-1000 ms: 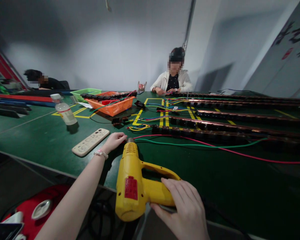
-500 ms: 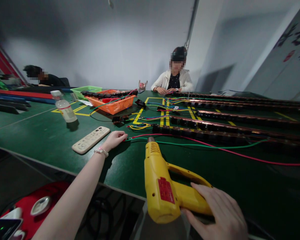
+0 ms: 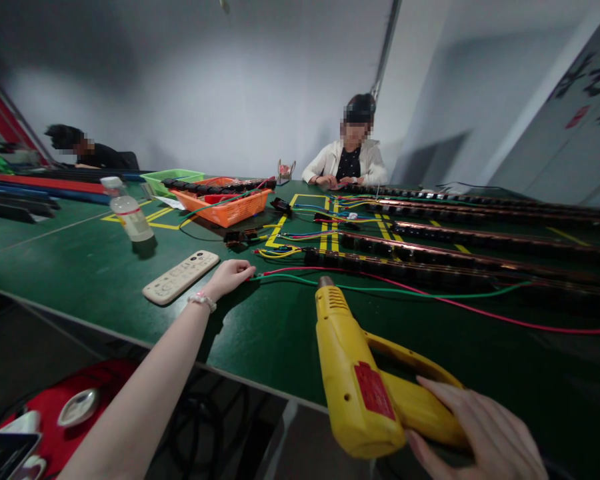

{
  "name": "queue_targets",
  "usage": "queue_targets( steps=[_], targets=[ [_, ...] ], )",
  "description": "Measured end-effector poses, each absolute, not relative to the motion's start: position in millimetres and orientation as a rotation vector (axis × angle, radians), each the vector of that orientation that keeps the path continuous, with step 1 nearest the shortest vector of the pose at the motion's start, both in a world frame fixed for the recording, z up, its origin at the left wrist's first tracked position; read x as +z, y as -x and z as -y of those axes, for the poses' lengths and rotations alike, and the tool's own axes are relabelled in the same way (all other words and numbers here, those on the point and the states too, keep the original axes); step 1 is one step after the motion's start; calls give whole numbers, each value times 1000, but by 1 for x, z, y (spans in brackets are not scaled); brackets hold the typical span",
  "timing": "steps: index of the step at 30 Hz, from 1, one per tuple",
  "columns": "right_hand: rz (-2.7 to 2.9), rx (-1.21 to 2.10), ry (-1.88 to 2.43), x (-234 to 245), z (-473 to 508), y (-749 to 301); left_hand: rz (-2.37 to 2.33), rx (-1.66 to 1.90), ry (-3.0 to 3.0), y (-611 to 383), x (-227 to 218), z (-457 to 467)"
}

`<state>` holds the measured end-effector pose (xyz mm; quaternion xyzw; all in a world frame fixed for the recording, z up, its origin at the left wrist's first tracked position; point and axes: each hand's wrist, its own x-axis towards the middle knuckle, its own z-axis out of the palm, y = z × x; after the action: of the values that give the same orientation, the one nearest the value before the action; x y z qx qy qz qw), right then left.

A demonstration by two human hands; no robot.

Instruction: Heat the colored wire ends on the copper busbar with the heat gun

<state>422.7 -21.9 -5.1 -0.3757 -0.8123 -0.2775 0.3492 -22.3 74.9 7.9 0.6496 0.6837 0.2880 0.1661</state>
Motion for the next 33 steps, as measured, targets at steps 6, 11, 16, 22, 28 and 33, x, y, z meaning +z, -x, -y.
queue_targets(
  steps=[6,11,16,22,28,33],
  targets=[
    [2079,-694,1050,-7,25,-417,-1963,797,-1828,19,12,-73],
    [2073,-702,1036,-5,25,-415,-1990,784,-1828,19,11,-76],
    [2053,-676,1057,-6,28,-406,-1979,783,-1848,23,8,-77],
    [2039,-571,1064,-8,32,-384,-1970,783,-1860,24,7,-76],
    [1970,-376,1067,-7,37,-354,-1972,780,-1864,23,7,-77],
    [1932,-261,1044,-8,40,-331,-1987,774,-1867,23,9,-76]
  ],
)
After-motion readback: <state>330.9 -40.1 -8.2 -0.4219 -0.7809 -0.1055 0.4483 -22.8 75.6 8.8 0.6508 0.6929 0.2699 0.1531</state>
